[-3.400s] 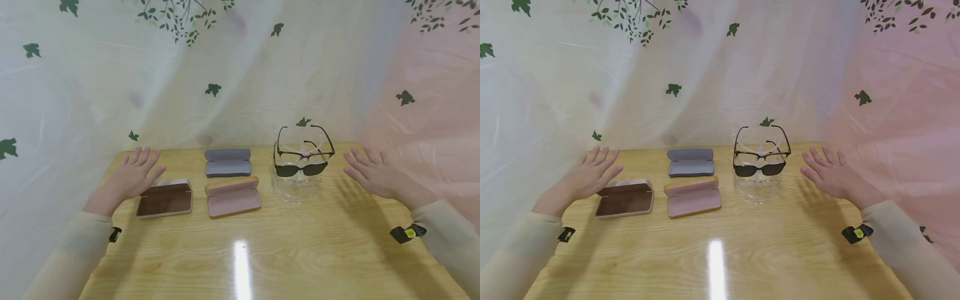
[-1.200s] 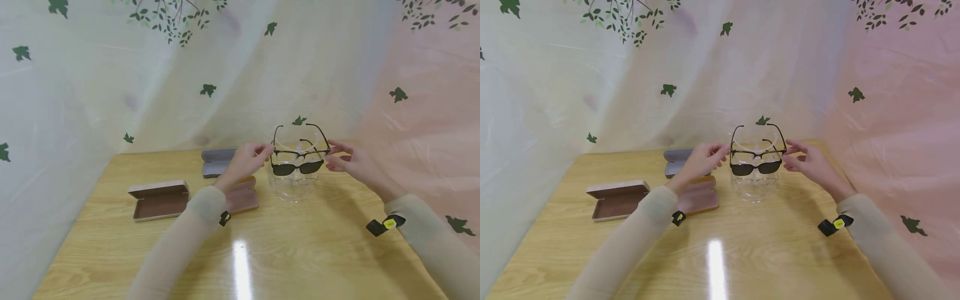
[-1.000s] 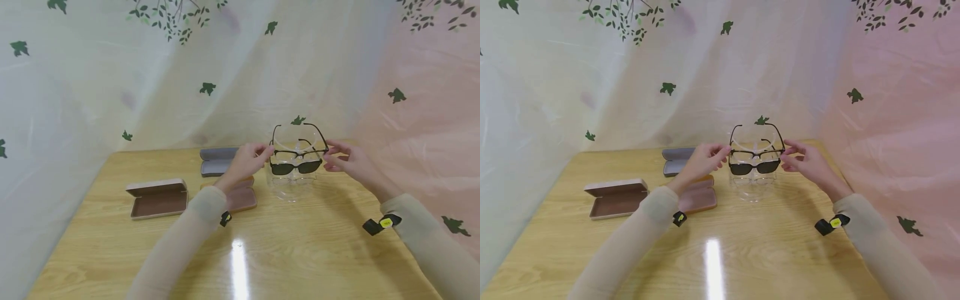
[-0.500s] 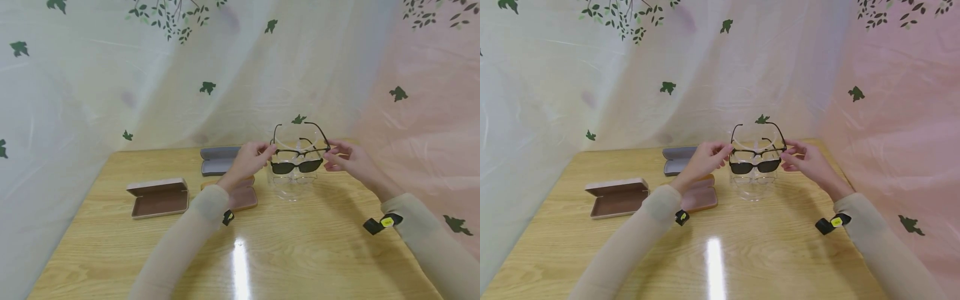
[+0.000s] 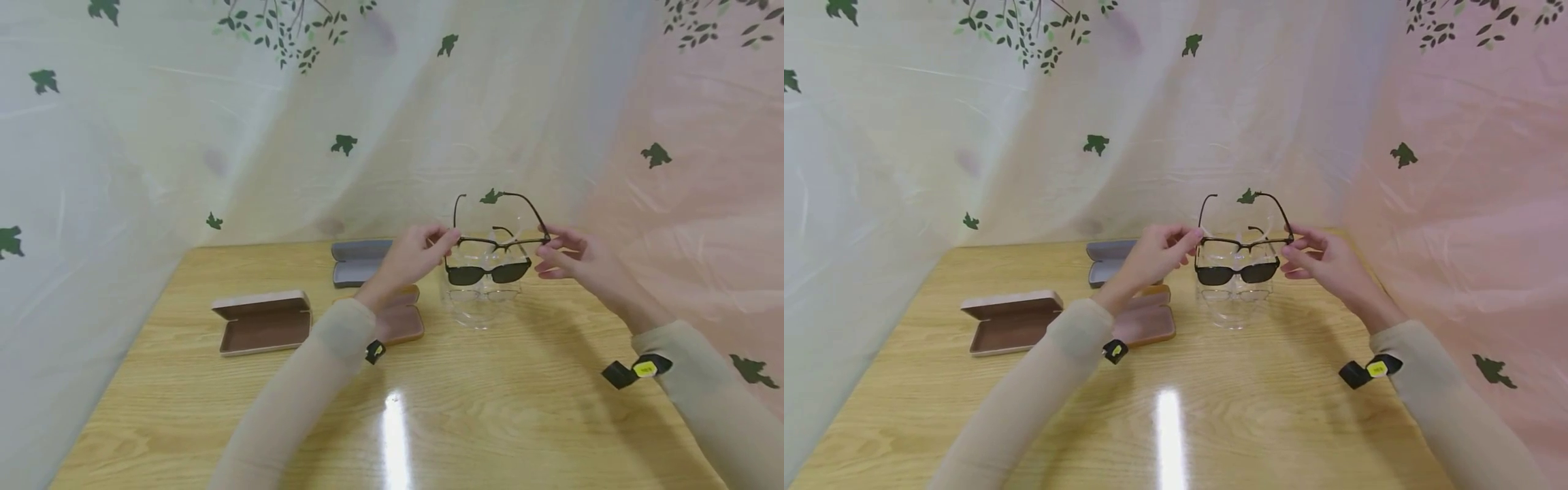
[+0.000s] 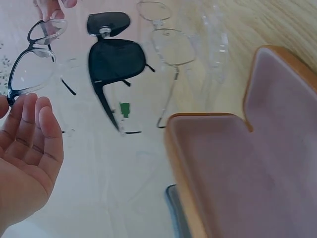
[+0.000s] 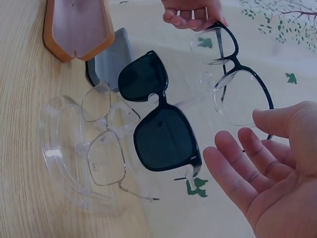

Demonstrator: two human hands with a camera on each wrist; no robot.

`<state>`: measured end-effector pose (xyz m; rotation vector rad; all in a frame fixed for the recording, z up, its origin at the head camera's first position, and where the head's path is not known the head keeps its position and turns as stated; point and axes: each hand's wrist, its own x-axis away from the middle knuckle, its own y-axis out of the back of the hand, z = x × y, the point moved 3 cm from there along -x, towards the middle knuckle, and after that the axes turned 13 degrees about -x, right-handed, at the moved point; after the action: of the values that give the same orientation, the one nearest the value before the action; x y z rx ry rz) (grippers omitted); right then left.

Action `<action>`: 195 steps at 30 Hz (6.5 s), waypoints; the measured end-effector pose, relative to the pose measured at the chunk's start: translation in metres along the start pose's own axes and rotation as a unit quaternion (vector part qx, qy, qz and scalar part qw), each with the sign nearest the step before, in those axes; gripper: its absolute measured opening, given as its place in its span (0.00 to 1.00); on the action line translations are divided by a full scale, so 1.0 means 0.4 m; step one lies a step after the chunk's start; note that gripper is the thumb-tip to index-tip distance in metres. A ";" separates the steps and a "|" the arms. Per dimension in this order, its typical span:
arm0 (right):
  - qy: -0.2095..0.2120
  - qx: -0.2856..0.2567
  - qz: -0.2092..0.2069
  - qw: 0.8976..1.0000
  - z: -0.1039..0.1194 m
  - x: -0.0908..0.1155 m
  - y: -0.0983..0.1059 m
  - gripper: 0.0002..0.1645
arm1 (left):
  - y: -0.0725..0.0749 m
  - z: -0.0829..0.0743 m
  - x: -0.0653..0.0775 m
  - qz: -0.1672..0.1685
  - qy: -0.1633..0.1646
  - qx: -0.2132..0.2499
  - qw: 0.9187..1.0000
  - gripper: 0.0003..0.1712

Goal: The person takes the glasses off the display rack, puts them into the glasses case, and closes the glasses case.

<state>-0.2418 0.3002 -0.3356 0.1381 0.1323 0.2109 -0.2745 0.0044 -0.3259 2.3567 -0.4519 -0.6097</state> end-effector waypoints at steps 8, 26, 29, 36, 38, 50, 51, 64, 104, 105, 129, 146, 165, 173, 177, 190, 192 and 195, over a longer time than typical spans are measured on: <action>0.021 0.021 -0.013 0.999 0.046 0.026 -0.022 0.41 | 0.043 -0.033 0.015 0.031 -0.001 0.074 0.997 0.17; 0.087 0.062 0.077 0.991 0.091 0.056 -0.125 0.37 | 0.143 -0.006 0.127 0.074 -0.024 0.107 0.991 0.13; 0.087 0.062 0.093 0.990 0.084 0.051 -0.141 0.37 | 0.152 0.006 0.143 0.075 -0.026 0.098 0.992 0.13; 0.086 0.055 0.114 0.988 0.073 0.029 -0.177 0.35 | 0.180 0.032 0.176 0.069 -0.037 0.074 0.994 0.12; 0.087 0.050 0.122 0.987 0.070 0.025 -0.188 0.35 | 0.186 0.039 0.184 0.071 -0.036 0.073 0.994 0.12; 0.094 0.033 0.163 0.982 0.034 0.018 -0.250 0.30 | 0.208 0.085 0.225 0.075 -0.015 0.060 0.995 0.13; 0.092 0.031 0.166 0.981 0.033 0.017 -0.255 0.30 | 0.211 0.088 0.229 0.075 -0.014 0.061 0.995 0.13; 0.090 -0.001 0.202 0.975 0.009 -0.001 -0.307 0.24 | 0.219 0.137 0.292 0.086 0.018 0.064 0.994 0.13; -0.008 -0.123 0.200 0.972 -0.023 -0.015 -0.340 0.23 | 0.192 0.159 0.337 0.076 0.045 0.084 0.992 0.41; -0.011 -0.124 0.198 0.972 -0.024 -0.017 -0.340 0.24 | 0.191 0.158 0.339 0.078 0.049 0.083 0.992 0.41; -0.023 -0.137 0.209 0.968 -0.021 -0.017 -0.351 0.24 | 0.159 0.155 0.344 0.102 0.040 0.121 0.987 0.42; -0.006 -0.120 0.194 0.974 -0.024 -0.011 -0.374 0.23 | 0.155 0.140 0.349 0.131 0.019 0.132 0.982 0.26; -0.008 -0.106 0.204 0.973 -0.026 -0.004 -0.374 0.24 | 0.163 0.135 0.354 0.146 0.065 0.176 0.971 0.23; -0.014 -0.113 0.208 0.972 -0.029 -0.004 -0.373 0.24 | 0.182 0.139 0.355 0.144 0.093 0.186 0.968 0.24; -0.025 -0.107 0.207 0.972 -0.033 -0.007 -0.377 0.24 | 0.186 0.152 0.359 0.141 0.102 0.191 0.966 0.24; -0.057 -0.143 0.225 0.962 -0.082 -0.023 -0.398 0.26 | 0.178 0.205 0.378 0.145 0.120 0.206 0.960 0.26; -0.065 -0.159 0.216 0.961 -0.098 -0.026 -0.401 0.26 | 0.174 0.213 0.383 0.144 0.130 0.217 0.957 0.26; -0.079 -0.177 0.195 0.962 -0.121 -0.029 -0.405 0.25 | 0.164 0.228 0.391 0.143 0.147 0.250 0.946 0.26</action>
<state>-0.2278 0.1466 -0.4059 -0.1791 -0.0946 0.6105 -0.2031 -0.1621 -0.3919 2.7184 -0.8713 0.0070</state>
